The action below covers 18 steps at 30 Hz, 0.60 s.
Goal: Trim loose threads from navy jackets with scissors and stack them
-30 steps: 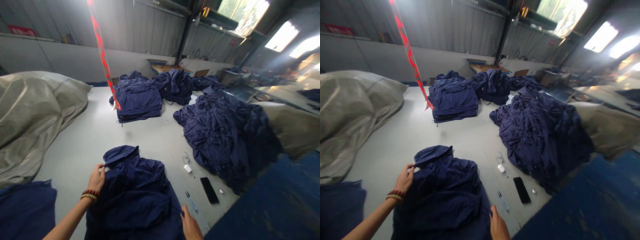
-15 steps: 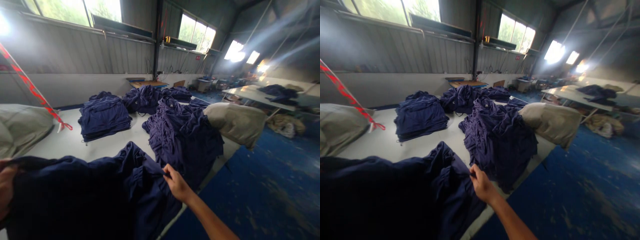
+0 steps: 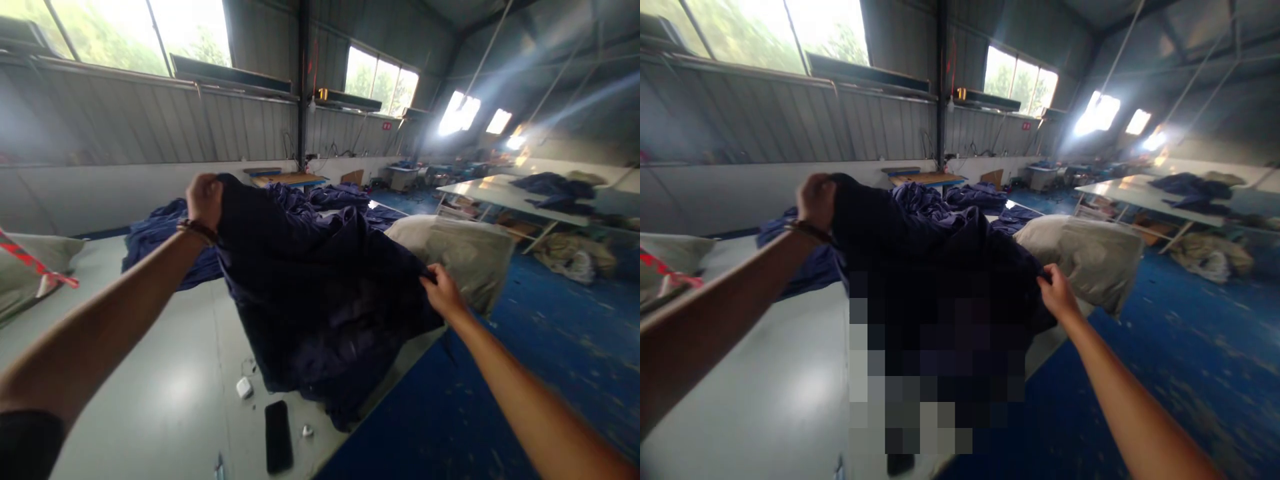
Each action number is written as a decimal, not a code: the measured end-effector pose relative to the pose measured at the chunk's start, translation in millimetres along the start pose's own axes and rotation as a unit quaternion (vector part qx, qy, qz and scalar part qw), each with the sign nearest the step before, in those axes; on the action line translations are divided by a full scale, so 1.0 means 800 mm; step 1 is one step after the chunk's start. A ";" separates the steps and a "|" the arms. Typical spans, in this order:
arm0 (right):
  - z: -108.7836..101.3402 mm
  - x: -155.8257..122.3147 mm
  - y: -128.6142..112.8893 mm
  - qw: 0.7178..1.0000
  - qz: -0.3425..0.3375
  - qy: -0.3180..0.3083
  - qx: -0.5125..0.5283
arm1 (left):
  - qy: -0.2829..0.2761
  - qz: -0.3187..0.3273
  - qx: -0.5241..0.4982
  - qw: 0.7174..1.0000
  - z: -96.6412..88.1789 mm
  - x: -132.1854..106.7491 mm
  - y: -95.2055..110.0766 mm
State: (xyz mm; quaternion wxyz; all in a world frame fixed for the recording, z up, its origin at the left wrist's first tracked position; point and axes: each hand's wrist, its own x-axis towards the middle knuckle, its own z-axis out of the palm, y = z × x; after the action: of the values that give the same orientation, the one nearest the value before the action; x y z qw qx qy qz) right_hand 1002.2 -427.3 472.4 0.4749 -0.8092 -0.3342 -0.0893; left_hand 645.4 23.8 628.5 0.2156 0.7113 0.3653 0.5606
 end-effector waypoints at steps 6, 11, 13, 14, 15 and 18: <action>0.068 0.052 0.171 0.995 0.085 -0.038 -0.036 | -0.108 -0.148 -0.031 0.983 0.215 -0.089 -0.082; 0.119 0.071 0.226 0.995 0.064 -0.072 -0.015 | -0.142 -0.192 -0.058 0.969 0.265 -0.090 -0.133; 0.133 0.091 0.220 0.997 0.041 -0.058 0.005 | -0.157 -0.196 -0.077 0.965 0.266 -0.074 -0.138; 0.141 0.105 0.210 0.999 0.024 -0.046 0.014 | -0.162 -0.199 -0.090 0.962 0.266 -0.065 -0.137; 0.150 0.121 0.195 0.999 0.001 -0.035 0.023 | -0.164 -0.203 -0.106 0.959 0.267 -0.055 -0.134; 0.189 0.179 0.127 0.992 -0.104 -0.040 0.057 | -0.158 -0.217 -0.168 0.948 0.275 -0.026 -0.112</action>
State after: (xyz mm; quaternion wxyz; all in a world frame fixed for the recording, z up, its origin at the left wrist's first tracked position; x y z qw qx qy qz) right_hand 1148.9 -269.8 386.0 0.4945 -0.7444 -0.4404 -0.0864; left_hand 828.6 87.9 489.8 0.5037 0.6475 0.3725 0.4338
